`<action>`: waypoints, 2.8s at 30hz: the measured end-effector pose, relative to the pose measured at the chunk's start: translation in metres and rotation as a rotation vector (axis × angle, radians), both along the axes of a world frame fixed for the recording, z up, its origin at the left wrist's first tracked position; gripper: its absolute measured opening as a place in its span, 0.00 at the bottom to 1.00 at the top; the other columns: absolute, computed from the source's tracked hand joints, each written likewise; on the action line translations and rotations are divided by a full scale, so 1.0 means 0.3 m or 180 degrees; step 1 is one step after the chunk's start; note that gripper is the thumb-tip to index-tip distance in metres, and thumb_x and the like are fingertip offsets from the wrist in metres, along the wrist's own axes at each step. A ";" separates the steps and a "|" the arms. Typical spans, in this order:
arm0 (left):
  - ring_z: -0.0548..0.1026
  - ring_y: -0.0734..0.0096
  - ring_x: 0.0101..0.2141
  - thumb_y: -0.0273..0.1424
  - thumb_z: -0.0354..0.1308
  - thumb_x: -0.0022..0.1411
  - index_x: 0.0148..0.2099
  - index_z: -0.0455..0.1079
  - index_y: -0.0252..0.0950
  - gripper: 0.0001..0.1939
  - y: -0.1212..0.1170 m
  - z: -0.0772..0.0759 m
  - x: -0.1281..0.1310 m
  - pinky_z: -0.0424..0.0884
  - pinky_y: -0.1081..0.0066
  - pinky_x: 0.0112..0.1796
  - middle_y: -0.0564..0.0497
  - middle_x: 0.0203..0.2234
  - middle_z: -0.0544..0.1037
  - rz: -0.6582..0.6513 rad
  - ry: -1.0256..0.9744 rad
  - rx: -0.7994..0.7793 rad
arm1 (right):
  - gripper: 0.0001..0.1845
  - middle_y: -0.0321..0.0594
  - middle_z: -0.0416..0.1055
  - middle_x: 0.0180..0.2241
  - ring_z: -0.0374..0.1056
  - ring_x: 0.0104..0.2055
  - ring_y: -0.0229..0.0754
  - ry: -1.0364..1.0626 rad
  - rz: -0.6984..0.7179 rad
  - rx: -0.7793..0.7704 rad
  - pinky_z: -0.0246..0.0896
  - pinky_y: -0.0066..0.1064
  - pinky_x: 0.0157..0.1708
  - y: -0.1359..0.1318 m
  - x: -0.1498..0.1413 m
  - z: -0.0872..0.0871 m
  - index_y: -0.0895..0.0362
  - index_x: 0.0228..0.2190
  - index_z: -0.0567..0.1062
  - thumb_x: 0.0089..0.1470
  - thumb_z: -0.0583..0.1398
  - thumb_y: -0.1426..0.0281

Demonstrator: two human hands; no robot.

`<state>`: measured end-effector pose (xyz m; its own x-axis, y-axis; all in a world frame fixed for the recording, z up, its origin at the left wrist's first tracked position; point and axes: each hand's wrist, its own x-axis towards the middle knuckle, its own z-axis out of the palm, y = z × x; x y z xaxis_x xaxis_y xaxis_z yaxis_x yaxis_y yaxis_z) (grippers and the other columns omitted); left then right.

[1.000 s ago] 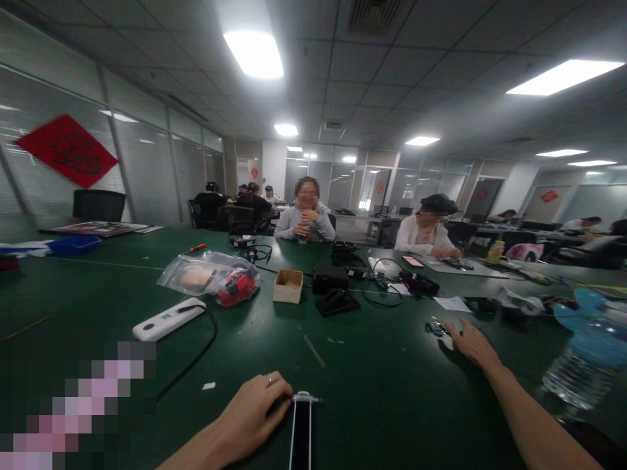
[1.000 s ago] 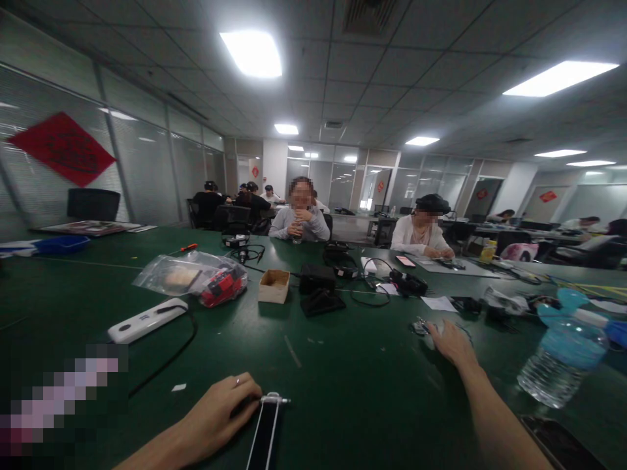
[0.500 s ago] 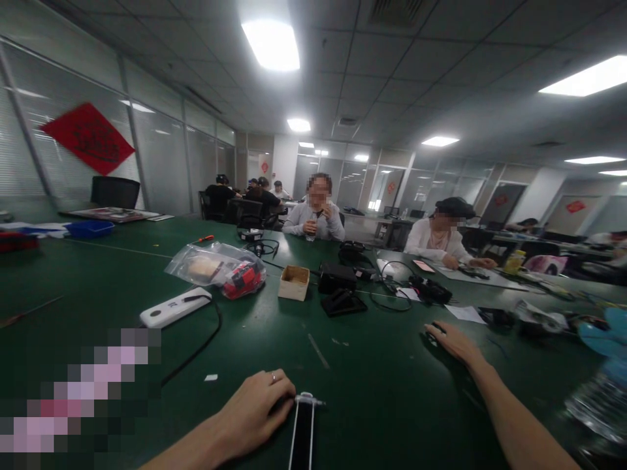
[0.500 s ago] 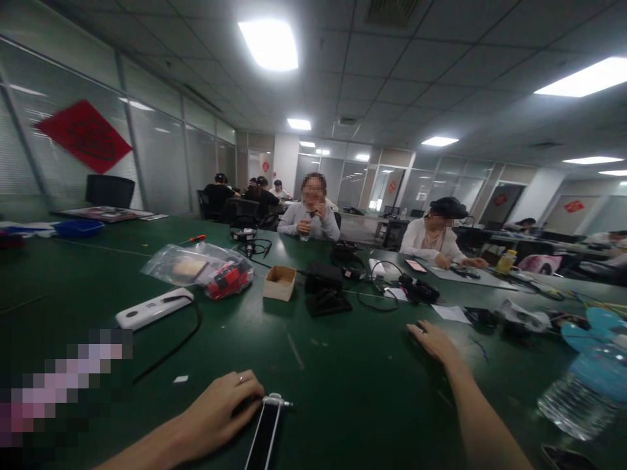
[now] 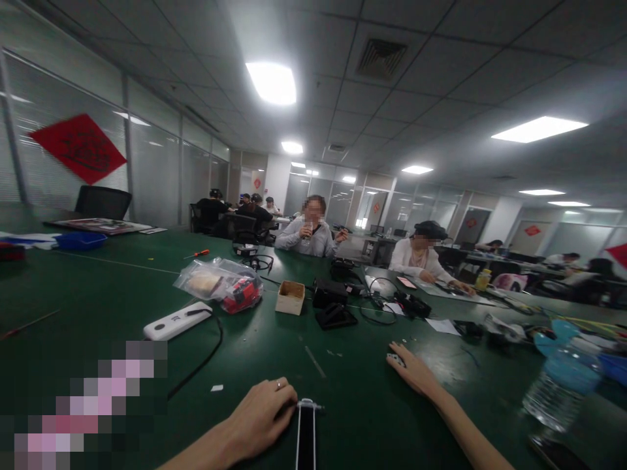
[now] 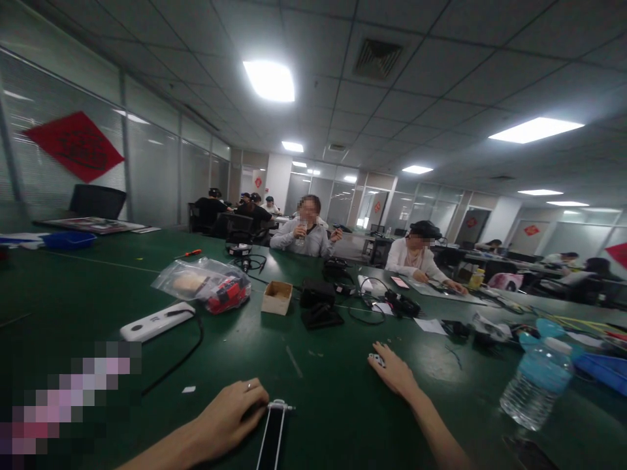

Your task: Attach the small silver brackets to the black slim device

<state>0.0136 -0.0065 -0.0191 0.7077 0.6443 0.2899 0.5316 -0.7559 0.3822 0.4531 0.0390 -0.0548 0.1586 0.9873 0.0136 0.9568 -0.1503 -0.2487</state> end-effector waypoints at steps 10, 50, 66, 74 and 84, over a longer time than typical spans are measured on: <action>0.70 0.69 0.35 0.27 0.47 0.63 0.42 0.67 0.39 0.09 0.002 0.012 0.002 0.62 0.72 0.34 0.51 0.37 0.72 0.0006 0.0061 -0.0113 | 0.39 0.41 0.43 0.64 0.40 0.65 0.50 0.0467 0.0602 -0.0021 0.40 0.50 0.61 -0.241 -0.378 0.062 0.54 0.61 0.53 0.55 0.47 0.47; 0.70 0.69 0.36 0.26 0.48 0.63 0.42 0.66 0.40 0.09 0.003 0.010 0.003 0.64 0.71 0.37 0.51 0.37 0.72 -0.0023 0.0149 -0.0126 | 0.28 0.38 0.50 0.63 0.44 0.65 0.43 0.0470 0.0645 0.0256 0.38 0.41 0.62 -0.058 -0.110 -0.009 0.54 0.59 0.59 0.60 0.45 0.61; 0.70 0.68 0.36 0.26 0.48 0.62 0.42 0.67 0.39 0.09 -0.005 0.029 0.003 0.64 0.70 0.36 0.51 0.37 0.72 0.0035 0.0193 -0.0125 | 0.25 0.49 0.64 0.54 0.59 0.56 0.43 -0.0396 0.0360 0.0430 0.52 0.33 0.56 -0.004 -0.143 0.089 0.64 0.55 0.65 0.57 0.48 0.71; 0.71 0.68 0.36 0.26 0.48 0.62 0.43 0.66 0.39 0.09 0.003 0.018 0.003 0.64 0.71 0.37 0.51 0.37 0.72 -0.0038 0.0201 -0.0044 | 0.16 0.47 0.71 0.43 0.64 0.47 0.45 -0.0656 0.0425 0.0197 0.55 0.31 0.48 0.026 -0.152 0.103 0.60 0.41 0.76 0.56 0.51 0.73; 0.71 0.69 0.36 0.27 0.48 0.63 0.44 0.67 0.39 0.09 -0.001 0.025 0.002 0.64 0.71 0.37 0.51 0.38 0.72 -0.0065 0.0210 -0.0071 | 0.12 0.45 0.70 0.35 0.66 0.37 0.42 -0.0338 0.0456 0.0448 0.58 0.30 0.37 -0.181 -0.309 0.194 0.60 0.34 0.71 0.58 0.49 0.72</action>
